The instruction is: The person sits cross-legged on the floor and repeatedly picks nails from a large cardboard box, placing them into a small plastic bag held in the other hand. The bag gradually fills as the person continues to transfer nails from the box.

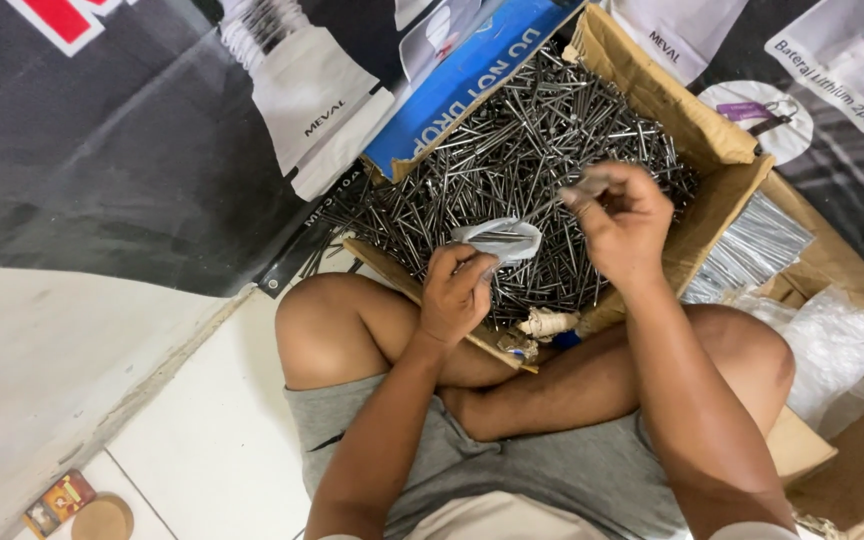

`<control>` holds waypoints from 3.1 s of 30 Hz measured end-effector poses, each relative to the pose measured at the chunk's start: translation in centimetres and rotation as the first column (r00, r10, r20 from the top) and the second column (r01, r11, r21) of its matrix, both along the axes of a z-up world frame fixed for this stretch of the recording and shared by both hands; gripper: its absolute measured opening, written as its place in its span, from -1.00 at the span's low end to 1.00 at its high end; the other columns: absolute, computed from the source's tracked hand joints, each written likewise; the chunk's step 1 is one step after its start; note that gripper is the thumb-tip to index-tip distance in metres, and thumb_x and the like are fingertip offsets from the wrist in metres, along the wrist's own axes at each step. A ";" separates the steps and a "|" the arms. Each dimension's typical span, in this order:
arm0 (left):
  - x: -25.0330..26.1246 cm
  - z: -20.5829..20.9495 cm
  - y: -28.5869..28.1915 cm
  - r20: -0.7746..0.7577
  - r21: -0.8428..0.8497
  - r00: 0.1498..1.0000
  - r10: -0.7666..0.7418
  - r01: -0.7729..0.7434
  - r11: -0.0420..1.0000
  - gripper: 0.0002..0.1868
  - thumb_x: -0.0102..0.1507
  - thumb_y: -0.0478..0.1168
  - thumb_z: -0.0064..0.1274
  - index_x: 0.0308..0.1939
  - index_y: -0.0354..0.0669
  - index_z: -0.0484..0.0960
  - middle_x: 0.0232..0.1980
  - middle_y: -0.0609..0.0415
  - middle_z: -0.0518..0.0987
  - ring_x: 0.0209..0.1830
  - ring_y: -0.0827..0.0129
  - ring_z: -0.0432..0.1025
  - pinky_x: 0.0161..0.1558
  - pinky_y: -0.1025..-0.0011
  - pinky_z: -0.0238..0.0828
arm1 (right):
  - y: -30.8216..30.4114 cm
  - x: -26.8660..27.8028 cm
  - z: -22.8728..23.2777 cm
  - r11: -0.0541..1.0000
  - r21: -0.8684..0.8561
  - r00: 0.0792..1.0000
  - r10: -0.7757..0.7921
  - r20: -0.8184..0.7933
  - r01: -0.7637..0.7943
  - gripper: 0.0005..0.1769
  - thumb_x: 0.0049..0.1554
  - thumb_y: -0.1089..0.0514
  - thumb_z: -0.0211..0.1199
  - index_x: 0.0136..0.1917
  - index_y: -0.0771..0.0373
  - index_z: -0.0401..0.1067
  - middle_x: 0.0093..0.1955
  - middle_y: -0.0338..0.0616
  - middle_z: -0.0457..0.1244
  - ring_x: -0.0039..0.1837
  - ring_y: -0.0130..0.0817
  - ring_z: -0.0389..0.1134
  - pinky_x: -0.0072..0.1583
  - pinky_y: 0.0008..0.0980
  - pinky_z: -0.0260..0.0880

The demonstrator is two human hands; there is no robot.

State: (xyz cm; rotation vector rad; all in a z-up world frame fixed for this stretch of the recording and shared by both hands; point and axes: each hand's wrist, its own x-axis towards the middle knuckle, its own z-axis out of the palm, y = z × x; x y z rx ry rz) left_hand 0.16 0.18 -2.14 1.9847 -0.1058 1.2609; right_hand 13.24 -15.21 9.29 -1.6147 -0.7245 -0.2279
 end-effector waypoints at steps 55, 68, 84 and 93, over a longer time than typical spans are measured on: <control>-0.3 1.6 0.1 0.010 -0.030 1.000 0.002 -0.002 1.000 -0.90 0.24 -0.32 0.01 -0.23 -0.08 0.63 -0.28 0.06 0.42 -0.37 0.13 0.41 -0.23 0.26 0.44 | 1.9 -1.9 -2.7 0.944 -0.287 0.875 0.003 -0.484 -0.161 -0.67 -0.16 0.46 0.41 -0.07 0.41 0.50 -0.27 0.03 0.32 -0.26 -0.39 0.33 -0.23 -0.42 0.36; -0.4 1.3 -0.1 0.003 -0.105 1.000 0.022 -0.022 0.994 -0.91 0.25 -0.31 0.01 -0.23 -0.08 0.63 -0.25 0.07 0.40 -0.32 0.16 0.42 -0.20 0.31 0.43 | 2.0 -2.2 -3.5 0.985 -0.115 0.884 0.064 -0.464 -0.132 -0.61 -0.16 0.54 0.32 -0.03 0.42 0.45 -0.25 -0.03 0.27 -0.16 -0.38 0.33 -0.12 -0.40 0.42; -0.3 1.4 0.0 0.013 -0.027 0.999 0.036 -0.035 0.999 -0.91 0.23 -0.31 0.03 -0.23 -0.04 0.62 -0.27 0.06 0.41 -0.36 0.10 0.43 -0.23 0.26 0.45 | 2.1 -1.8 -2.1 0.900 -0.398 0.882 -0.036 -0.470 -0.175 -0.76 -0.20 0.42 0.35 -0.18 0.36 0.53 -0.37 0.00 0.31 -0.28 -0.39 0.30 -0.22 -0.43 0.31; -0.2 1.6 -0.2 -0.018 -0.013 0.998 0.063 -0.063 0.998 -0.90 0.24 -0.33 0.00 -0.25 -0.05 0.60 -0.27 0.08 0.39 -0.35 0.15 0.41 -0.23 0.29 0.45 | 1.9 -1.2 -1.1 0.943 -0.221 0.844 0.098 -0.527 -0.247 -0.74 -0.08 0.47 0.34 -0.08 0.54 0.45 -0.35 0.12 0.28 -0.48 -0.49 0.19 -0.41 -0.54 0.22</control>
